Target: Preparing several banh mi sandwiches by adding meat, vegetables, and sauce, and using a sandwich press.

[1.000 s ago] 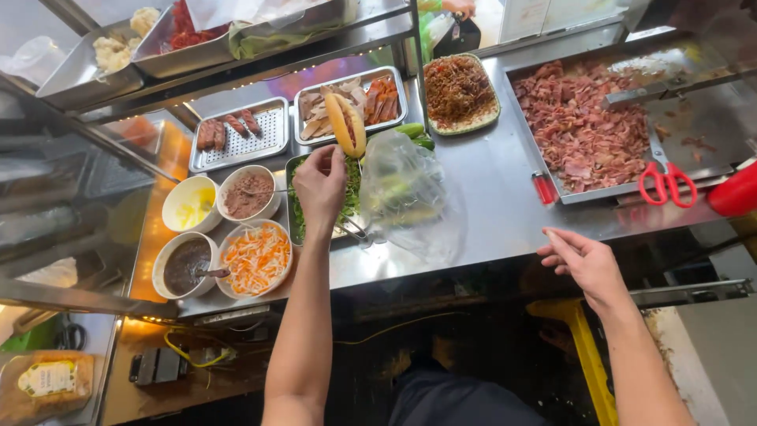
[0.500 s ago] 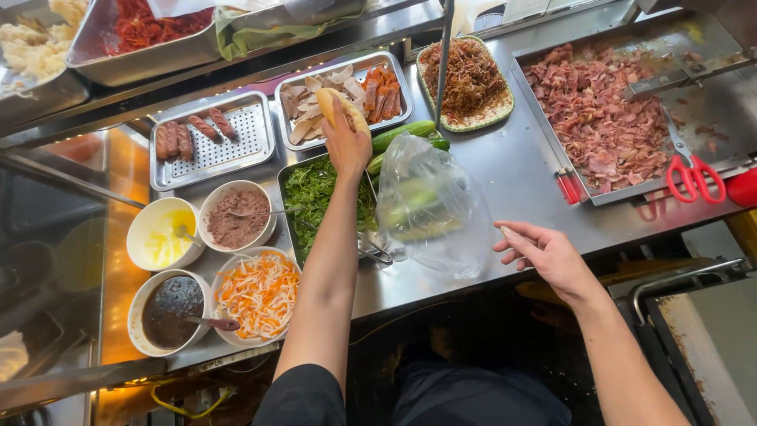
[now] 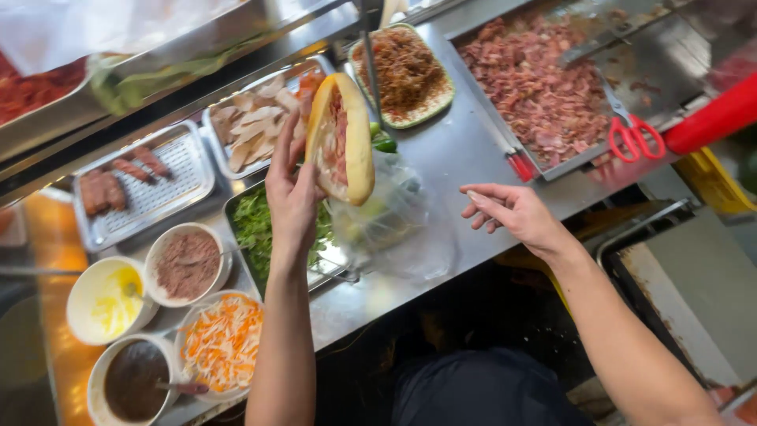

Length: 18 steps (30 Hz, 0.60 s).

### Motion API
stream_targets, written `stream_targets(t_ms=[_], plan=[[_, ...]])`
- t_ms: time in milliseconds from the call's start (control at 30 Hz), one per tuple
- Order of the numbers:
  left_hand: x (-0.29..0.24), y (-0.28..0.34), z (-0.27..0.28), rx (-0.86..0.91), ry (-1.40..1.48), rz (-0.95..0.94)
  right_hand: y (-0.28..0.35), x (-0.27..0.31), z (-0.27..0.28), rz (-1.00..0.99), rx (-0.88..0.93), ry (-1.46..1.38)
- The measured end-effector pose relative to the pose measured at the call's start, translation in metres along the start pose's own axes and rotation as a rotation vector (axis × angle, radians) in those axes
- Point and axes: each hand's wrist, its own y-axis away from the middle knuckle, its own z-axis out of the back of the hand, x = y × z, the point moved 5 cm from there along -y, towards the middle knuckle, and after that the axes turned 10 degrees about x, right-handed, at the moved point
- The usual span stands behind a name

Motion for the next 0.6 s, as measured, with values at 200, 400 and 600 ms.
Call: stream_targets(t_ms=[200,400,600], plan=[[0.087,0.029,-0.112,0.392,0.077,0.179,0.010,-0.066,0.138,0.046,-0.475,0.046],[0.222,0.036,-0.193,0.335,-0.210,0.080,0.031,-0.081,0.170,0.065,-0.388,-0.030],[0.245,0.040,-0.216,0.094,-0.415,0.045,0.015,-0.110,0.148,0.025,-0.147,-0.020]])
